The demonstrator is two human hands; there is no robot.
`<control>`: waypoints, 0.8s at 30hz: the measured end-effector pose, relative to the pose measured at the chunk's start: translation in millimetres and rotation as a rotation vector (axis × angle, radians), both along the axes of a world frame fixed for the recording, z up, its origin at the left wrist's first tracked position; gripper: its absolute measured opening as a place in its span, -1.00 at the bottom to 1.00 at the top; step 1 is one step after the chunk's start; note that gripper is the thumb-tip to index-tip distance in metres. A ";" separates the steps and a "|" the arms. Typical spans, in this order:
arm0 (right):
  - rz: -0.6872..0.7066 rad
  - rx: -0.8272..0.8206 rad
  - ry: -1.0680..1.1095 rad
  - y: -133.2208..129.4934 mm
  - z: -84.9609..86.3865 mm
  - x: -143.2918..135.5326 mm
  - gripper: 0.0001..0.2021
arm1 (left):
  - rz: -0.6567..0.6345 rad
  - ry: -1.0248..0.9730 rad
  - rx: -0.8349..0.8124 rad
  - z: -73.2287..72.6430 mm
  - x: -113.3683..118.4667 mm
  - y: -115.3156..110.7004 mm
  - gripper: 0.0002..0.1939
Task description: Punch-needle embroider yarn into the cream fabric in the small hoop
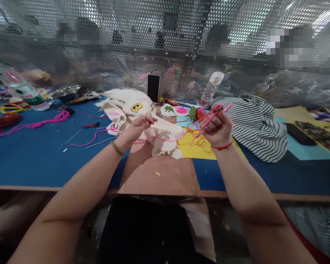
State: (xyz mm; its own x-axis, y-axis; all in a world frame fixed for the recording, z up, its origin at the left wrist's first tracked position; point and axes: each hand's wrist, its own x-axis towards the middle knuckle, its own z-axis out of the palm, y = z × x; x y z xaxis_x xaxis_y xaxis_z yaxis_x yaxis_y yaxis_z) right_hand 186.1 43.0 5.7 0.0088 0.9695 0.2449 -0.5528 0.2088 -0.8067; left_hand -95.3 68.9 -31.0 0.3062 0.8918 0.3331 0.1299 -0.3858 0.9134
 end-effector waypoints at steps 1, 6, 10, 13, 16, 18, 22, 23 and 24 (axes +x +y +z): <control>0.033 -0.015 -0.011 -1.4 -0.5 -2.7 -0.76 | -0.025 -0.080 0.001 3.3 1.3 -2.6 -0.90; 0.278 -0.077 -0.177 -17.1 -5.7 -26.4 -0.67 | -0.331 -0.152 0.028 5.8 32.7 -28.7 -0.53; 0.440 -0.126 -0.346 -25.2 -9.8 -38.0 -0.69 | -0.388 -0.073 -0.006 3.3 49.3 -41.1 -0.54; 0.438 -0.153 -0.366 -23.2 -11.8 -37.7 -0.70 | -0.262 -0.082 -0.103 6.7 40.0 -38.4 -0.74; 0.435 -0.180 -0.290 -17.8 -13.4 -36.2 -0.69 | -0.245 -0.137 -0.255 17.5 18.6 -33.2 -0.86; 0.427 -0.189 -0.217 -12.8 -14.8 -34.9 -0.67 | -0.300 -0.212 -0.354 27.8 2.5 -30.6 -0.83; 0.315 -0.202 -0.091 1.2 -19.2 -26.8 -0.68 | -0.233 -0.470 -0.370 46.2 -28.1 -21.9 -0.90; 0.273 -0.206 -0.062 5.0 -20.6 -23.9 -0.70 | -0.148 -0.547 -0.331 48.6 -35.3 -17.7 -0.90; 0.234 -0.212 -0.036 8.5 -22.1 -21.1 -0.71 | -0.059 -0.617 -0.290 49.8 -42.4 -12.5 -0.86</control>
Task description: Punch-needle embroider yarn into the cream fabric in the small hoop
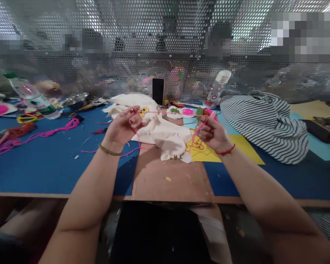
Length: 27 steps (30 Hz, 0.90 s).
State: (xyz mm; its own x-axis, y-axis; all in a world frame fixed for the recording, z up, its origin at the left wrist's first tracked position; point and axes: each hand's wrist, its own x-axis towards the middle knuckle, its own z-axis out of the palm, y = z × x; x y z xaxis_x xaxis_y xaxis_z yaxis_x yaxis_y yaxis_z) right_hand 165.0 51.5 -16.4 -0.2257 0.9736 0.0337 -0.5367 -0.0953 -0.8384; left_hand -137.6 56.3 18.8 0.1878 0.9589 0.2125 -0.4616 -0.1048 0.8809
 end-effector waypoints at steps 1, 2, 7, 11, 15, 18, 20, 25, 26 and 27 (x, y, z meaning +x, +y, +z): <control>-0.038 -0.005 0.020 3.0 -1.4 2.5 -0.73 | 0.098 -0.049 0.009 0.0 -6.9 5.9 -0.81; -0.069 -0.009 0.038 5.5 -2.8 4.6 -0.74 | 0.177 -0.086 0.013 -1.2 -13.4 12.2 -0.76; -0.125 0.008 0.076 9.0 -7.4 7.7 -0.75 | 0.373 -0.130 -0.057 -17.8 -34.1 39.0 -0.75; -0.179 0.071 0.073 8.9 -9.5 7.5 -0.75 | 0.514 -0.129 -0.063 -27.8 -33.8 44.9 -0.75; -0.298 0.146 0.121 10.3 -9.3 7.2 -0.73 | 0.672 -0.177 -0.021 -27.1 -34.4 42.7 -0.75; -0.339 0.149 0.175 10.6 -6.3 6.6 -0.72 | 0.760 -0.156 0.009 -24.7 -40.9 43.3 -0.75; -0.350 0.143 0.183 10.2 -3.3 6.6 -0.71 | 0.801 -0.123 0.021 -22.9 -43.8 43.6 -0.73; -0.272 0.080 0.148 3.7 1.2 2.8 -0.79 | 0.668 -0.028 0.223 -16.7 -15.2 25.0 -0.77; -0.216 0.063 0.118 0.5 1.0 0.1 -0.82 | 0.577 0.018 0.261 -16.4 -2.6 16.7 -0.78; -0.142 0.047 0.071 -3.3 0.5 -3.4 -0.82 | 0.461 0.063 0.289 -16.9 11.0 7.4 -0.79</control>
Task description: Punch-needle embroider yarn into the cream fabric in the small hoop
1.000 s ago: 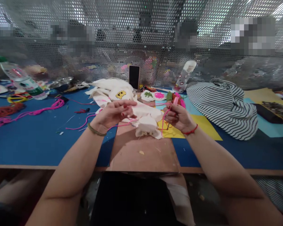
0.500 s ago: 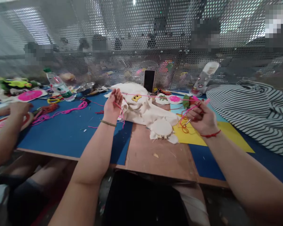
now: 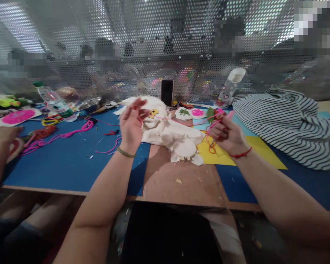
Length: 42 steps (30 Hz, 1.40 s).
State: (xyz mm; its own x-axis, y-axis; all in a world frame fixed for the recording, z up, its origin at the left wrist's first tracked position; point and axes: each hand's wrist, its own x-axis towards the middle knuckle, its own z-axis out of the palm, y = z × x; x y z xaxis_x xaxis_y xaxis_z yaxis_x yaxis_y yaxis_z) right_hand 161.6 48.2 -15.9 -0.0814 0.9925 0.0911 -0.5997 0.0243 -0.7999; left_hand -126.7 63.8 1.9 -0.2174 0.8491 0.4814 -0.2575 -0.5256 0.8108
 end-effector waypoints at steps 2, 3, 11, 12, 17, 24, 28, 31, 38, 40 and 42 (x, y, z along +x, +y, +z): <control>0.184 -0.029 -0.136 -8.9 -1.7 -8.6 -0.76 | -0.271 0.142 -0.012 -3.8 26.1 -18.9 -0.74; 0.286 -0.042 -0.208 -13.3 -2.7 -13.1 -0.72 | -0.392 0.220 -0.036 -6.8 36.9 -27.1 -0.69; 0.527 -0.095 -0.404 -24.7 -13.8 -31.7 -0.60 | -0.591 0.453 -0.271 -27.5 58.9 -37.2 -0.65; 0.546 -0.100 -0.388 -24.0 -15.0 -31.9 -0.60 | -0.590 0.459 -0.297 -27.5 57.8 -34.8 -0.71; 0.608 -0.105 -0.279 -21.7 -14.8 -29.1 -0.64 | -0.473 0.475 -0.342 -20.5 46.3 -21.5 -0.82; 0.551 -0.089 -0.306 -20.3 -15.0 -29.9 -0.60 | -0.472 0.441 -0.287 -13.5 49.2 -27.6 -0.79; 0.544 -0.071 -0.347 -19.9 -19.2 -34.0 -0.61 | -0.520 0.573 -0.338 -19.1 59.0 -35.6 -0.81; 0.563 -0.080 -0.346 -18.9 -20.8 -33.6 -0.60 | -0.608 0.442 -0.330 -19.5 57.1 -33.9 -0.76; 0.599 -0.097 -0.243 -17.4 -18.3 -23.9 -0.68 | -0.409 -0.360 -0.399 6.5 28.5 -14.9 -0.76; 0.585 -0.084 -0.222 -15.6 -16.7 -19.0 -0.70 | -0.266 -0.528 -0.337 17.8 12.5 -7.7 -0.67; 0.560 -0.058 -0.220 -12.7 -15.3 -14.2 -0.72 | -0.130 -0.626 -0.259 27.5 -3.7 -1.8 -0.61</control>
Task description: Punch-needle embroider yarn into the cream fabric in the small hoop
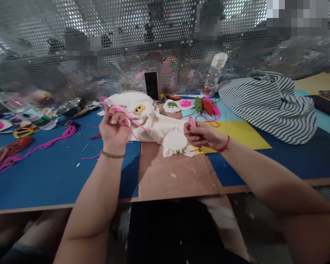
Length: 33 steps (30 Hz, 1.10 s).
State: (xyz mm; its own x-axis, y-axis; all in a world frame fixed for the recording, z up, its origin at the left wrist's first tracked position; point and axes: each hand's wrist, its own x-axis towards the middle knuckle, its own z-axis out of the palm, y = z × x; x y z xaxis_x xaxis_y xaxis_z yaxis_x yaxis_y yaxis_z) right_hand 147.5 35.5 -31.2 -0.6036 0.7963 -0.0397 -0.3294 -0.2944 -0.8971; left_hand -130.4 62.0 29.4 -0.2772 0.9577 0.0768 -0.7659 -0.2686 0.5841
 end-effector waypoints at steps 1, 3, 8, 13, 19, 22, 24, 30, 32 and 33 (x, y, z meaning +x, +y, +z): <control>-0.011 0.018 -0.008 1.6 0.4 1.9 -0.72 | 0.046 -0.024 0.023 3.6 -6.5 2.0 -0.59; -0.027 0.062 -0.057 4.4 0.7 3.6 -0.73 | 0.066 -0.041 0.071 7.4 -13.1 3.5 -0.59; -0.096 0.081 -0.176 4.6 -1.7 -3.6 -0.68 | -0.196 0.202 0.051 -2.5 8.7 -5.5 -0.74; -0.178 0.084 -0.117 3.3 -0.4 -6.8 -0.70 | -0.466 0.612 0.069 -22.7 31.9 -16.1 -0.82; -0.181 0.171 -0.121 0.2 3.4 -6.6 -0.68 | -0.624 0.800 0.062 -41.8 42.0 -19.2 -0.63; -0.193 0.233 -0.212 -6.1 2.7 -14.3 -0.55 | -0.699 0.895 0.066 -46.2 48.2 -23.7 -0.62; -0.181 0.300 -0.279 -10.7 2.2 -20.1 -0.48 | -0.764 0.970 0.056 -46.9 52.0 -28.1 -0.66; -0.305 0.459 -0.456 -15.1 0.1 -28.9 -0.63 | -0.864 1.048 0.051 -46.7 56.6 -36.4 -0.76; -0.343 0.405 -0.434 -14.3 0.6 -29.0 -0.64 | -0.934 0.998 0.055 -46.4 54.0 -35.1 -0.78; -0.357 0.360 -0.400 -13.6 1.4 -28.5 -0.64 | -0.968 0.974 0.049 -45.8 51.7 -33.4 -0.75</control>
State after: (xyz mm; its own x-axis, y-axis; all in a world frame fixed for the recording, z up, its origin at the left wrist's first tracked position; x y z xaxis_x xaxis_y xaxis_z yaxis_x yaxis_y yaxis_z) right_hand 119.0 21.9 -29.8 -0.2933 0.9508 0.1003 0.0291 0.1137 -0.9931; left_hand -78.7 28.6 -16.4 0.6788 0.7265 -0.1069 0.0524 0.0972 0.9939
